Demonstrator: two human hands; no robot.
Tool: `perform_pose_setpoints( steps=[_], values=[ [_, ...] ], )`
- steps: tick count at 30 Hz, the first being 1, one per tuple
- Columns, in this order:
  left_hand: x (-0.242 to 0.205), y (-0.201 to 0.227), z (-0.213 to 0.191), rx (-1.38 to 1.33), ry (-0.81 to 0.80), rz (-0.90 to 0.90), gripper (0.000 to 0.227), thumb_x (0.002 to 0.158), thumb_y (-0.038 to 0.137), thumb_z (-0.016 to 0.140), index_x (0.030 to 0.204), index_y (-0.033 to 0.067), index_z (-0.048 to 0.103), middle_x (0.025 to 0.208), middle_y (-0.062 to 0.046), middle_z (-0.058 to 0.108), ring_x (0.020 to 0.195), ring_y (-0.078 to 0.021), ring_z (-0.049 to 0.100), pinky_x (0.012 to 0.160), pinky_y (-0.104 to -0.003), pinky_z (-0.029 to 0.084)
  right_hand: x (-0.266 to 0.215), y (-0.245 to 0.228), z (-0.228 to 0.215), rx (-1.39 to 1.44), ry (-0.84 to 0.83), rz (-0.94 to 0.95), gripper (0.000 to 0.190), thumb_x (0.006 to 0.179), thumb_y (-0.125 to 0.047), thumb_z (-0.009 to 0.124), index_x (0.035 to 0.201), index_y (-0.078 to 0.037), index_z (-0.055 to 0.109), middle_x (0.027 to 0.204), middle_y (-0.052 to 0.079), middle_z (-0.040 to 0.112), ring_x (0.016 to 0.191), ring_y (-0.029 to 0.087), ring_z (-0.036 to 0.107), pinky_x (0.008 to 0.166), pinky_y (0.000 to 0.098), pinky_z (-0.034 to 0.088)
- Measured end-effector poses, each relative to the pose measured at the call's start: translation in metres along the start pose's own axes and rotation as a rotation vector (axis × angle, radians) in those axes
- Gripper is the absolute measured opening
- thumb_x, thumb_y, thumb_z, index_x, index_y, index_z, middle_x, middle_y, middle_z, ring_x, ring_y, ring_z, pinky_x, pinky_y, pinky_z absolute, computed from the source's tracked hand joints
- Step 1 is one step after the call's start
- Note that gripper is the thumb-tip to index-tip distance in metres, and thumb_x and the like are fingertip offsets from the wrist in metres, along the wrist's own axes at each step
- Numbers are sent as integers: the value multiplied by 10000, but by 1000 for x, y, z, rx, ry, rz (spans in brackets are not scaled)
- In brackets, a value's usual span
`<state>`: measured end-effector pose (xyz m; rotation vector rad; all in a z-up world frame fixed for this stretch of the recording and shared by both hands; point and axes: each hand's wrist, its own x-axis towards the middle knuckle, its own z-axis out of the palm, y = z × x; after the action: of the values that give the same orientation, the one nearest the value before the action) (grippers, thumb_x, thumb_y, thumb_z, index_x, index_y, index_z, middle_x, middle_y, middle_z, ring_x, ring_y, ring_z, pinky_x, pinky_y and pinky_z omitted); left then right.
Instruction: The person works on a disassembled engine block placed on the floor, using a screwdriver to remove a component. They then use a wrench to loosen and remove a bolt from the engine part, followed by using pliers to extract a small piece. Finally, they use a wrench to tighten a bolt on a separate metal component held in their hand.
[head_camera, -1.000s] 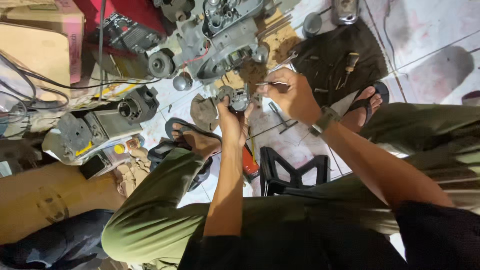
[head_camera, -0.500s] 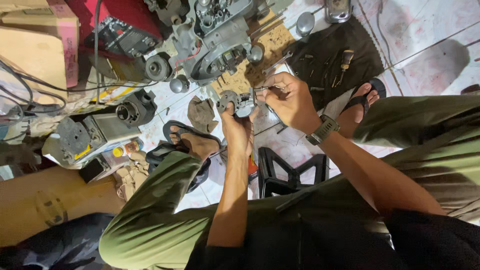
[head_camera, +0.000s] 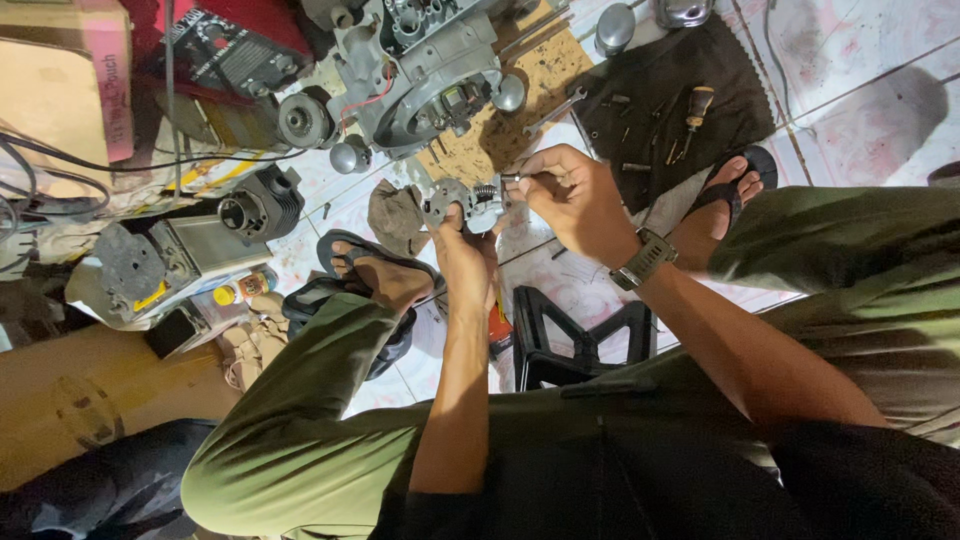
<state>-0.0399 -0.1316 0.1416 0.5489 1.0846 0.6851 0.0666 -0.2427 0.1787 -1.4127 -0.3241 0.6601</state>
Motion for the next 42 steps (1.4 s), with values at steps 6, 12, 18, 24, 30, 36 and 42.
perform_pose_setpoints(
  steps=[6, 12, 18, 24, 30, 36, 42],
  values=[
    [5, 1, -12, 33, 33, 7, 202, 945, 211, 673, 1070, 84, 579, 978, -127, 646, 849, -292, 690, 784, -508, 661, -3, 7, 11, 55, 1, 4, 169, 938, 21, 680, 1094, 73, 640, 994, 238, 734, 919, 231, 748, 755, 342, 615],
    [0, 11, -13, 66, 17, 10, 292, 956, 232, 660, 1175, 56, 579, 1002, -139, 628, 865, -273, 654, 806, -493, 636, -8, 2, 20, 35, 32, 40, 160, 940, -10, 688, 1087, 47, 661, 939, 190, 742, 889, 195, 749, 760, 320, 603],
    [-3, 4, -22, 73, 26, 62, 392, 976, 209, 634, 1333, 113, 503, 1066, -163, 632, 924, -308, 682, 845, -529, 634, -10, 16, 23, 12, 46, 44, 143, 939, -14, 701, 1074, 24, 677, 910, 180, 761, 860, 170, 751, 732, 298, 603],
    [-13, 13, -16, 86, 16, 49, 298, 966, 214, 647, 1225, 109, 544, 1021, -147, 647, 886, -281, 689, 818, -494, 656, -12, 21, 23, 127, 48, 54, 137, 955, 13, 656, 1078, 65, 625, 1036, 281, 730, 942, 285, 759, 830, 416, 632],
    [-11, 16, -16, 67, 20, 40, 282, 969, 226, 656, 1168, 51, 557, 1022, -189, 645, 885, -318, 663, 840, -536, 635, -12, 16, 25, 184, 10, 12, 123, 956, 42, 665, 1055, 96, 619, 1046, 278, 720, 964, 270, 744, 848, 407, 635],
    [-4, 6, -31, 61, -18, 1, 322, 972, 258, 664, 1176, 33, 557, 1047, -175, 635, 912, -303, 650, 841, -515, 631, -12, 5, 19, 44, -18, 24, 140, 929, 38, 690, 1061, 63, 650, 966, 218, 741, 843, 202, 751, 714, 302, 645],
    [-15, 18, -9, 10, 13, 38, 289, 960, 234, 673, 1165, 59, 568, 1059, -176, 653, 923, -303, 690, 833, -515, 644, -8, -1, 20, 33, -56, -12, 156, 940, 66, 686, 1087, 70, 635, 1005, 224, 737, 889, 199, 752, 717, 291, 622]
  ],
)
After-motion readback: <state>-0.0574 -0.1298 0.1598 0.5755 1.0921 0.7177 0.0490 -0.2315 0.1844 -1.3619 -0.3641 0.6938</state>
